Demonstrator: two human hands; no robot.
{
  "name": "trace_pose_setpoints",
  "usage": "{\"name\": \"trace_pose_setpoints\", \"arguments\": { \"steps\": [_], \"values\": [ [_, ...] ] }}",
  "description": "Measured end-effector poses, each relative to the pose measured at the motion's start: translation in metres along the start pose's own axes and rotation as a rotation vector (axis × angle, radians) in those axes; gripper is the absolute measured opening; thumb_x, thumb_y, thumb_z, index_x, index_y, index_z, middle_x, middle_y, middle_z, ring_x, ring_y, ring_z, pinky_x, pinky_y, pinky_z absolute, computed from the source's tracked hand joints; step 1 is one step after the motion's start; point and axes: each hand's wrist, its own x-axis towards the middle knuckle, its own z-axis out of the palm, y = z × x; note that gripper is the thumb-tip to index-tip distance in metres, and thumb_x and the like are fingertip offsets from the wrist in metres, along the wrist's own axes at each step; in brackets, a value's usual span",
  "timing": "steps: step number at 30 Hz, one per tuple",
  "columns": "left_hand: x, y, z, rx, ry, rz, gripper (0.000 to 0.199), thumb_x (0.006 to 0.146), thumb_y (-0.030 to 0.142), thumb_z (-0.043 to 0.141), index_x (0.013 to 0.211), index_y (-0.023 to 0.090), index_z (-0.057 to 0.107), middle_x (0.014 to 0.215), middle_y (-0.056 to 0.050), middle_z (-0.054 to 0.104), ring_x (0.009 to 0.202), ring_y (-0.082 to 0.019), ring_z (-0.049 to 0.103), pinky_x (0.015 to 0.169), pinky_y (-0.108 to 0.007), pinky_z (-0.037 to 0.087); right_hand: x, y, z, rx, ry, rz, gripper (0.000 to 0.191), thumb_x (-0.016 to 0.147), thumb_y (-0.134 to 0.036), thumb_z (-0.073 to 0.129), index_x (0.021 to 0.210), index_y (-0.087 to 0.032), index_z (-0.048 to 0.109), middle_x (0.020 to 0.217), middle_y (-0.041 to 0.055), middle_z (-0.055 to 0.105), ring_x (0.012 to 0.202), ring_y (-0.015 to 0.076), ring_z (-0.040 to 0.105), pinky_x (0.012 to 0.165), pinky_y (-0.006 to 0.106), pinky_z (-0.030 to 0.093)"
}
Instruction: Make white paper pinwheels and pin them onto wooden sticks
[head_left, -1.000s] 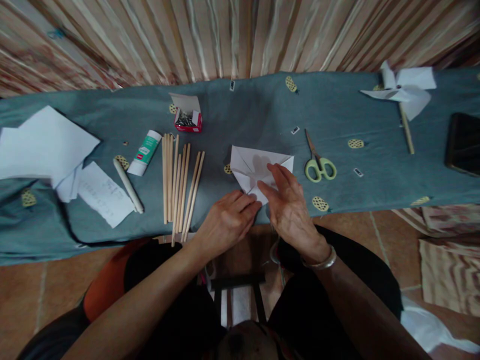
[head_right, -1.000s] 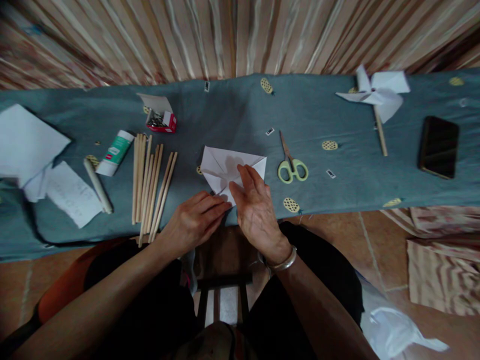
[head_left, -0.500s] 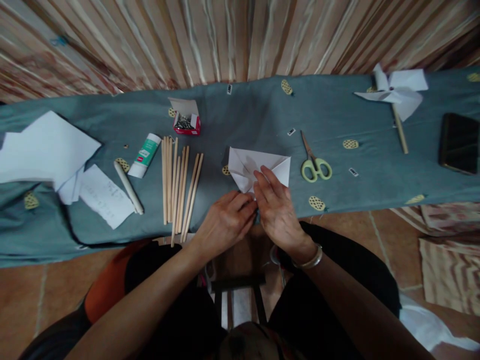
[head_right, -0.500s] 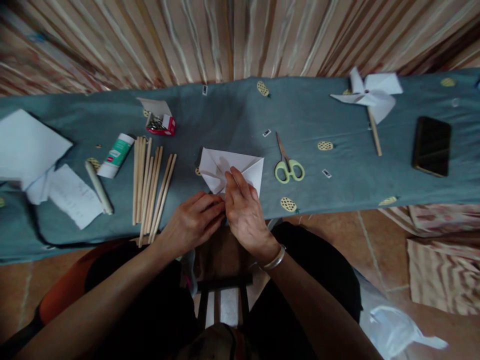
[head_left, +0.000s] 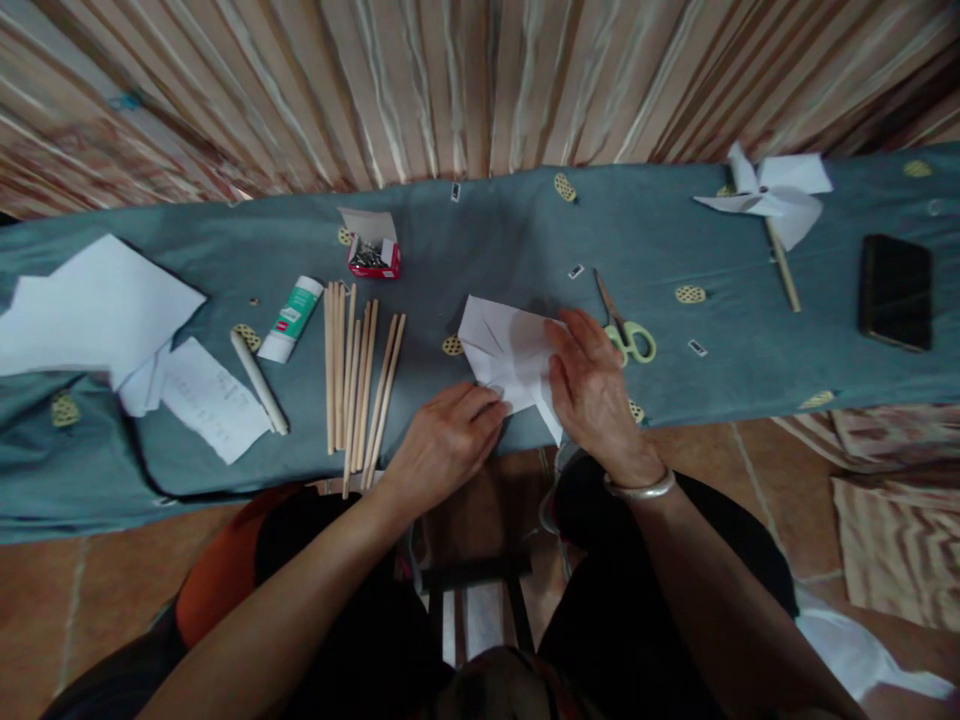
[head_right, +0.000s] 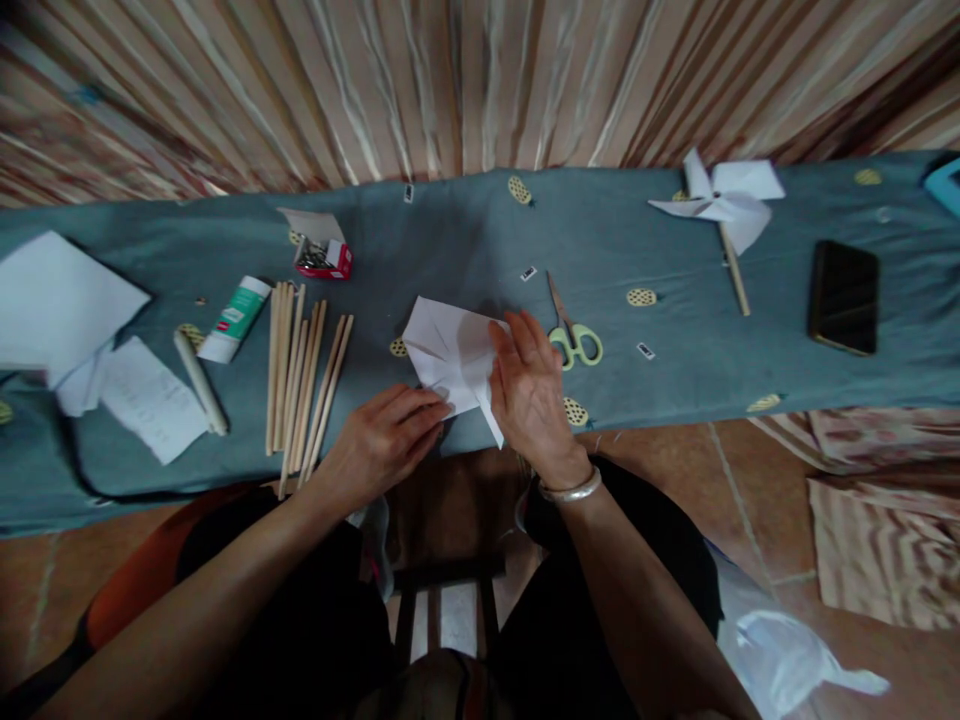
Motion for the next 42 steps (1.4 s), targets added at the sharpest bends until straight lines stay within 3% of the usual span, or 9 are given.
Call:
{"name": "trace_pose_setpoints", "arguments": {
  "steps": [4, 9, 15, 19, 23, 27, 32, 36, 42],
  "values": [
    [0.000, -0.019, -0.005, 0.057, 0.002, -0.034, 0.016, 0.090, 0.011, 0.054, 0.099, 0.011, 0.067, 0.096, -0.010, 0.069, 0.087, -0.021, 0.062, 0.076, -0.036, 0.056, 0.004, 0.004, -0.004, 0.030, -0.002, 0.046, 0.039, 0.095, -0.021, 0.040, 0.129, -0.014, 0.059, 0.134, 0.0166, 0.060, 0.127, 0.0306, 0.053, 0.106, 0.056, 0.042],
    [0.002, -0.036, -0.007, 0.083, 0.031, -0.069, 0.021, 0.087, 0.007, 0.052, 0.100, 0.014, 0.068, 0.100, -0.010, 0.069, 0.095, -0.023, 0.060, 0.083, -0.040, 0.054, -0.001, 0.004, -0.008, 0.053, 0.026, 0.056, 0.035, 0.095, -0.024, 0.043, 0.121, -0.018, 0.065, 0.130, 0.0138, 0.063, 0.120, 0.0298, 0.059, 0.103, 0.053, 0.046],
    [0.005, -0.013, -0.001, 0.022, 0.072, -0.053, 0.019, 0.091, 0.018, 0.055, 0.107, 0.012, 0.064, 0.113, -0.013, 0.067, 0.104, -0.027, 0.057, 0.087, -0.043, 0.050, -0.002, 0.002, -0.009, 0.011, 0.018, 0.023, 0.034, 0.094, -0.021, 0.044, 0.117, -0.012, 0.067, 0.126, 0.0170, 0.065, 0.116, 0.0296, 0.061, 0.102, 0.049, 0.048],
    [0.008, 0.004, 0.004, -0.019, -0.017, -0.002, 0.025, 0.092, 0.030, 0.058, 0.109, 0.013, 0.063, 0.108, -0.010, 0.067, 0.100, -0.025, 0.057, 0.083, -0.040, 0.049, -0.004, 0.000, -0.011, -0.010, 0.006, 0.005, 0.034, 0.093, -0.018, 0.044, 0.117, -0.011, 0.067, 0.124, 0.0166, 0.066, 0.114, 0.0294, 0.062, 0.102, 0.050, 0.048],
    [0.011, 0.008, 0.005, 0.037, -0.095, -0.006, 0.020, 0.091, 0.026, 0.057, 0.107, 0.014, 0.063, 0.102, -0.009, 0.068, 0.094, -0.025, 0.058, 0.078, -0.038, 0.046, -0.009, 0.000, -0.013, -0.022, -0.001, -0.003, 0.034, 0.093, -0.016, 0.043, 0.116, -0.011, 0.068, 0.122, 0.0162, 0.068, 0.113, 0.0303, 0.063, 0.100, 0.051, 0.049],
    [0.011, 0.008, 0.004, 0.074, -0.080, 0.017, 0.016, 0.093, 0.019, 0.053, 0.104, 0.014, 0.065, 0.097, -0.008, 0.069, 0.089, -0.023, 0.060, 0.075, -0.036, 0.046, -0.013, 0.000, -0.017, 0.018, -0.001, 0.008, 0.035, 0.091, -0.016, 0.043, 0.115, -0.011, 0.069, 0.120, 0.0164, 0.069, 0.113, 0.0311, 0.063, 0.099, 0.052, 0.049],
    [0.008, 0.006, 0.004, 0.085, -0.014, 0.046, 0.015, 0.092, 0.014, 0.053, 0.098, 0.011, 0.066, 0.092, -0.008, 0.070, 0.082, -0.020, 0.062, 0.072, -0.034, 0.049, -0.014, 0.008, -0.025, 0.212, 0.002, 0.110, 0.041, 0.085, -0.010, 0.041, 0.113, -0.018, 0.071, 0.121, 0.0113, 0.070, 0.114, 0.0259, 0.064, 0.103, 0.048, 0.048],
    [0.004, 0.000, 0.004, 0.079, 0.039, 0.060, 0.013, 0.091, 0.014, 0.055, 0.098, 0.011, 0.066, 0.093, -0.009, 0.071, 0.082, -0.020, 0.064, 0.070, -0.033, 0.051, -0.015, 0.020, -0.030, 0.454, -0.096, 0.171, 0.045, 0.079, -0.008, 0.045, 0.113, -0.023, 0.071, 0.128, 0.0058, 0.066, 0.122, 0.0219, 0.060, 0.107, 0.043, 0.045],
    [-0.002, -0.002, 0.000, 0.050, 0.032, 0.050, 0.013, 0.091, 0.015, 0.055, 0.098, 0.011, 0.065, 0.094, -0.009, 0.072, 0.082, -0.019, 0.065, 0.071, -0.033, 0.051, -0.014, 0.023, -0.034, 0.708, -0.188, 0.238, 0.030, 0.076, -0.017, 0.066, 0.101, -0.028, 0.076, 0.131, 0.0044, 0.064, 0.128, 0.0247, 0.055, 0.109, 0.044, 0.042]
  ]
}}
